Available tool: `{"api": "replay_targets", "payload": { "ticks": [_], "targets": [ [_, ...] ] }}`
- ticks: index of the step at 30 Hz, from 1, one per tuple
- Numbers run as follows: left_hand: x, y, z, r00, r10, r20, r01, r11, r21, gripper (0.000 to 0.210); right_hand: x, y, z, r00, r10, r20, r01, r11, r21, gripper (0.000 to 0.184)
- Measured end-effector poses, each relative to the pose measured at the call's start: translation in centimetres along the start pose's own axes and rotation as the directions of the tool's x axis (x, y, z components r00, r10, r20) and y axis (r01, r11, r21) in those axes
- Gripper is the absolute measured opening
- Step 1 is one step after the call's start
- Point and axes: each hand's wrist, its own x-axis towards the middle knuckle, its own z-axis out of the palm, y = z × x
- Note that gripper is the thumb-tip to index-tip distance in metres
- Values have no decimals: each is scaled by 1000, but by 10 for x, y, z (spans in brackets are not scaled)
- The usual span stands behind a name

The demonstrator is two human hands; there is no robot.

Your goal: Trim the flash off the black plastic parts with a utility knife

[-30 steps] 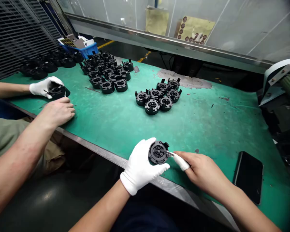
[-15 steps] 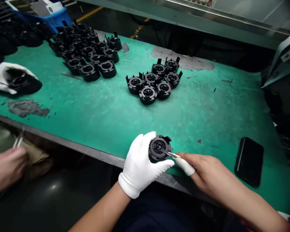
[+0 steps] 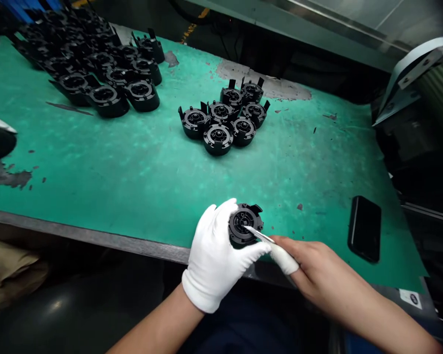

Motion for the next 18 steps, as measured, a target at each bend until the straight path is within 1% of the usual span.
{"api": "replay_targets", "payload": {
  "ticks": [3,5,6,8,10,11,12,14,16,17,18],
  "targets": [
    [1,-1,-1,999,-10,45,11,999,-39,85,2,0,-10,999,-31,42,25,992,122,38],
    [1,-2,-3,998,-36,51,39,997,-63,85,1,-1,-10,999,-21,33,13,972,236,36],
    [0,-1,-4,998,-52,40,55,996,-69,84,1,-3,-6,1000,6,6,-8,954,300,35],
    [-6,1,-6,996,-86,20,87,995,-56,78,3,-9,7,992,85,-89,-37,896,443,37],
    [-20,7,-8,992,-126,17,126,992,-14,74,9,-16,23,966,169,-194,-31,825,564,43],
    [-29,10,-9,989,-144,33,143,990,16,74,14,-20,29,950,205,-235,-23,798,602,45],
    [-40,15,-10,986,-155,59,152,987,52,77,20,-22,33,935,234,-268,-18,783,621,45],
    [-61,24,-14,979,-149,136,133,984,120,86,32,-22,33,914,252,-318,-9,795,606,44],
    [-76,30,-19,972,-130,198,102,984,143,93,39,-15,24,912,199,-359,24,848,530,42],
    [-78,32,-22,970,-134,202,109,985,131,95,39,-11,17,915,153,-374,48,878,476,40],
    [-77,32,-24,971,-153,183,134,985,110,95,37,-6,11,918,107,-382,68,906,417,39]
  ]
}}
